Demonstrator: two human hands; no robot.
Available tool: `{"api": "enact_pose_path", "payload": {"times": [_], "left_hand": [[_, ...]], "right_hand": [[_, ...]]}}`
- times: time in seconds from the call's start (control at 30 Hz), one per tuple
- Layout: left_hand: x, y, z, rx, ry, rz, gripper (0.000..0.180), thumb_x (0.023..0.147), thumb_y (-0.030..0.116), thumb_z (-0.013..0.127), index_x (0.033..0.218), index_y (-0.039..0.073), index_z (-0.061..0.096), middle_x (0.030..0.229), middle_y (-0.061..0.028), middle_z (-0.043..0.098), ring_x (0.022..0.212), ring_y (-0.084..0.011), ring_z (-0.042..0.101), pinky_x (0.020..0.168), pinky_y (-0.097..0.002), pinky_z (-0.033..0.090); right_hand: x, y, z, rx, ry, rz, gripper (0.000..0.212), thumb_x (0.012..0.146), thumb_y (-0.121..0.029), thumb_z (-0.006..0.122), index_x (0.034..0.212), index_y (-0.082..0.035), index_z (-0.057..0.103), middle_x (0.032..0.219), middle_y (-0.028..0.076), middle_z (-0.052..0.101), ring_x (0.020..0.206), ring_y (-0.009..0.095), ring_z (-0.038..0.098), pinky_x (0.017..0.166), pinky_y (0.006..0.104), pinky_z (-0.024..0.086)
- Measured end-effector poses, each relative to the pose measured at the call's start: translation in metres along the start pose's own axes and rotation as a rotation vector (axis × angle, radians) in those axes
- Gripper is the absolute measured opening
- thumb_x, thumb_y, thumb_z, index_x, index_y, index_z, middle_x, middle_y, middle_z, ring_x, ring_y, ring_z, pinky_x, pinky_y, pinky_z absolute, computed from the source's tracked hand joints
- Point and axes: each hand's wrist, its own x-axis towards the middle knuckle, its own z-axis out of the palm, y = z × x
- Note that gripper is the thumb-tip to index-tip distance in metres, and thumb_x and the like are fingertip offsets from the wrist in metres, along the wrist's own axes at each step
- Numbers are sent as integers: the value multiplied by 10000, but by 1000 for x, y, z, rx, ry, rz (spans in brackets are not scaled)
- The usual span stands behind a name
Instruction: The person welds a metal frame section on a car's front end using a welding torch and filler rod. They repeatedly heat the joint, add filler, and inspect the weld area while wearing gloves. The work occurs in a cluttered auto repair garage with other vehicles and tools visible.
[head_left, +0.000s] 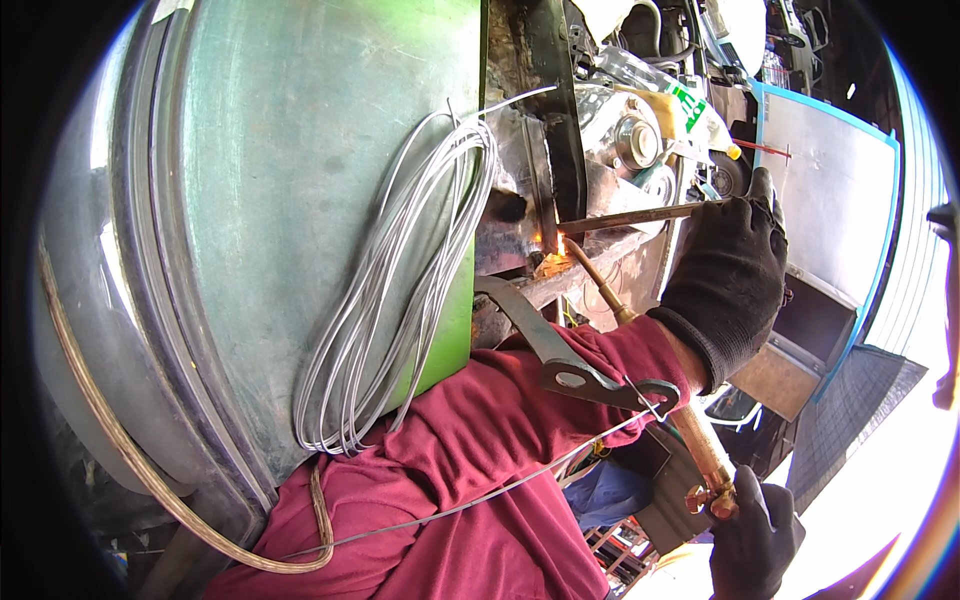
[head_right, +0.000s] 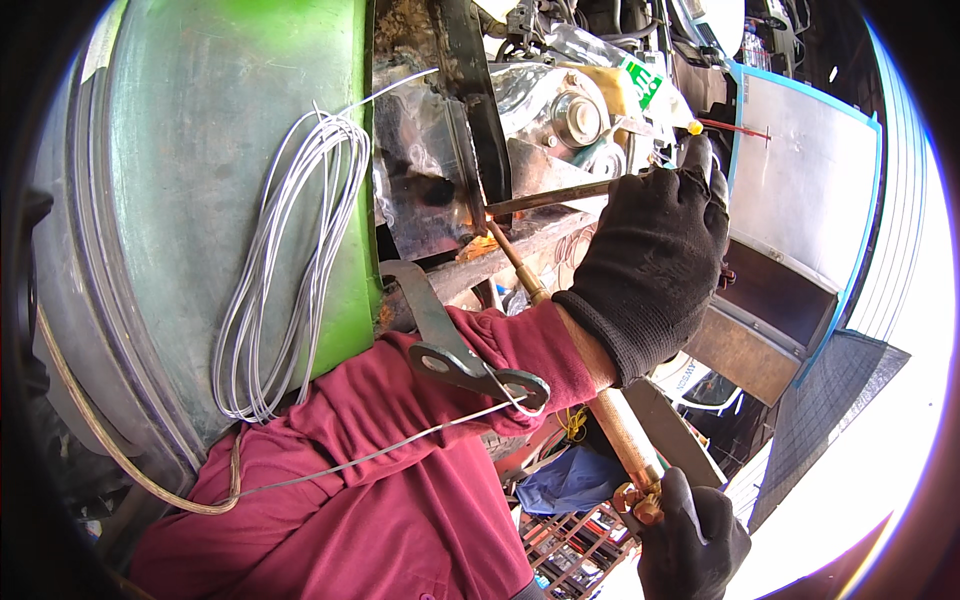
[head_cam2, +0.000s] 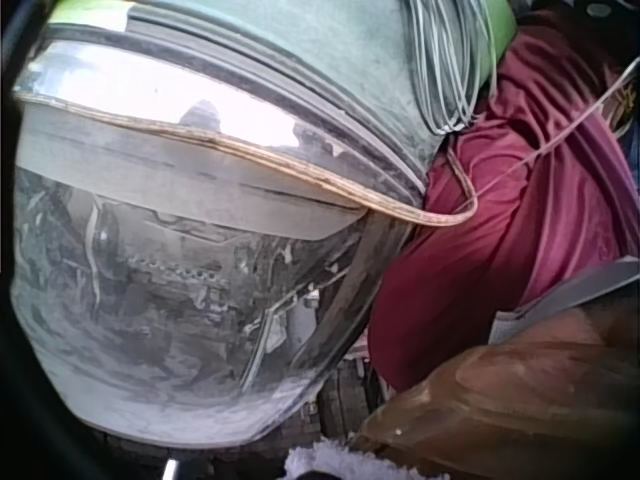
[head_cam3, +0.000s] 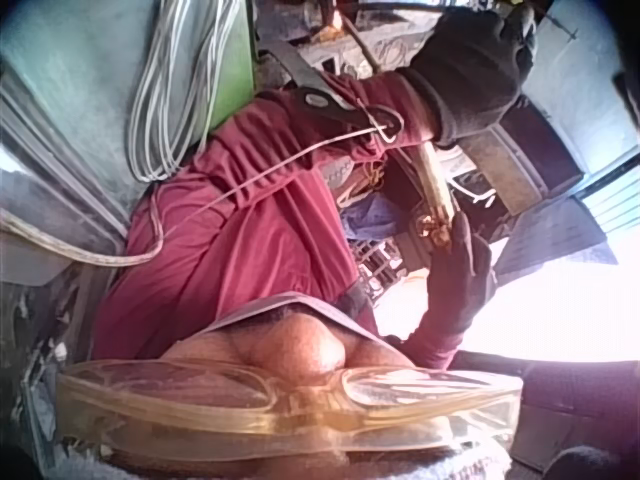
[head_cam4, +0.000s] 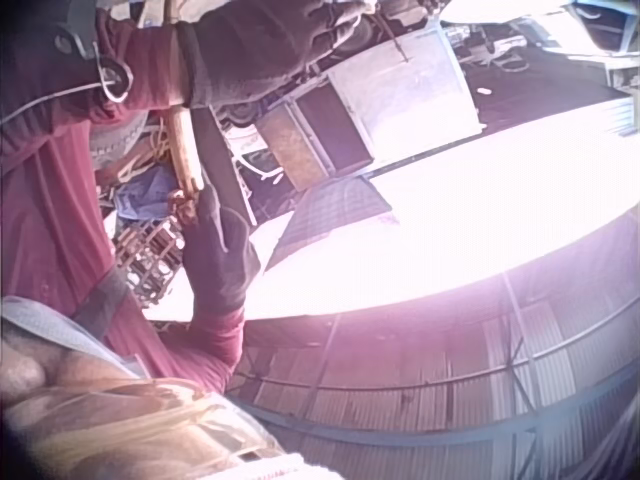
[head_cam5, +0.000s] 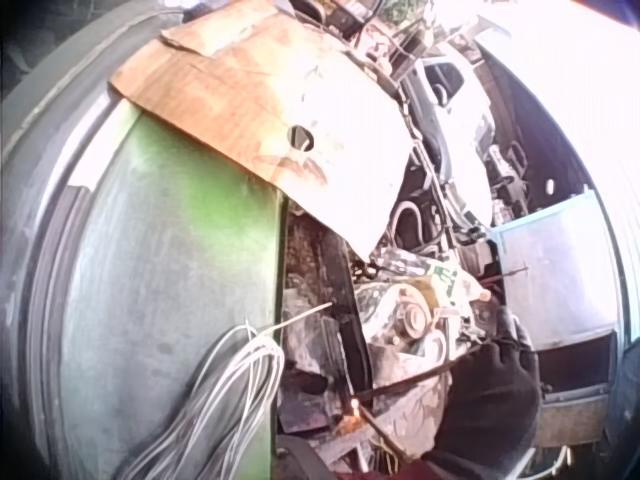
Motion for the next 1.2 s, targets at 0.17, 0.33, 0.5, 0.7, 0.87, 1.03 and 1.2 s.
{"api": "enact_pose_path", "payload": {"times": [0.17,0.33,0.5,0.7,0.87,1.03,1.2], "left_hand": [[-1,0,-2,15,-17,8,671,1007,155,559,1557,-211,444,1526,-374,540,1100,-347,580,993,-500,492],[-1,0,-3,48,2,20,668,1008,163,562,1550,-213,452,1542,-375,532,1111,-350,582,996,-502,491],[-1,1,-4,48,-11,11,663,1014,164,557,1549,-213,454,1546,-370,535,1114,-348,581,1000,-501,493],[-1,1,-2,97,-10,27,674,1015,169,555,1552,-222,444,1506,-380,553,1102,-342,581,997,-498,493],[-1,-1,-2,79,3,40,663,1012,173,572,1535,-220,461,1406,-372,591,1078,-343,574,981,-497,487],[-2,-1,-4,15,24,32,602,997,179,606,1467,-190,534,1240,-302,621,1068,-348,568,957,-510,468],[-2,-4,-5,32,23,80,497,998,186,617,1374,-139,610,1192,-266,634,1053,-345,573,935,-515,469]], "right_hand": [[-1,-3,-3,-59,-78,51,562,930,-68,772,1471,-214,729,1049,98,724,835,314,744,671,453,591],[-3,-3,-4,-46,-77,55,557,927,-61,771,1462,-213,736,1044,91,731,837,315,745,682,448,594],[-11,1,-2,23,-14,83,462,923,-97,807,1378,-177,789,1039,101,760,841,304,745,703,435,605],[-22,7,10,38,18,178,398,926,-152,854,1321,-123,813,1040,128,780,850,297,745,725,427,614],[-24,8,16,81,51,192,373,929,-136,857,1297,-91,810,1055,131,785,885,298,760,743,406,621],[-20,7,21,94,6,185,351,942,-142,848,1288,-97,807,1072,123,778,904,288,768,745,393,626],[-19,10,32,79,30,126,357,945,-142,842,1297,-100,802,1043,120,766,870,284,759,716,400,616]]}}
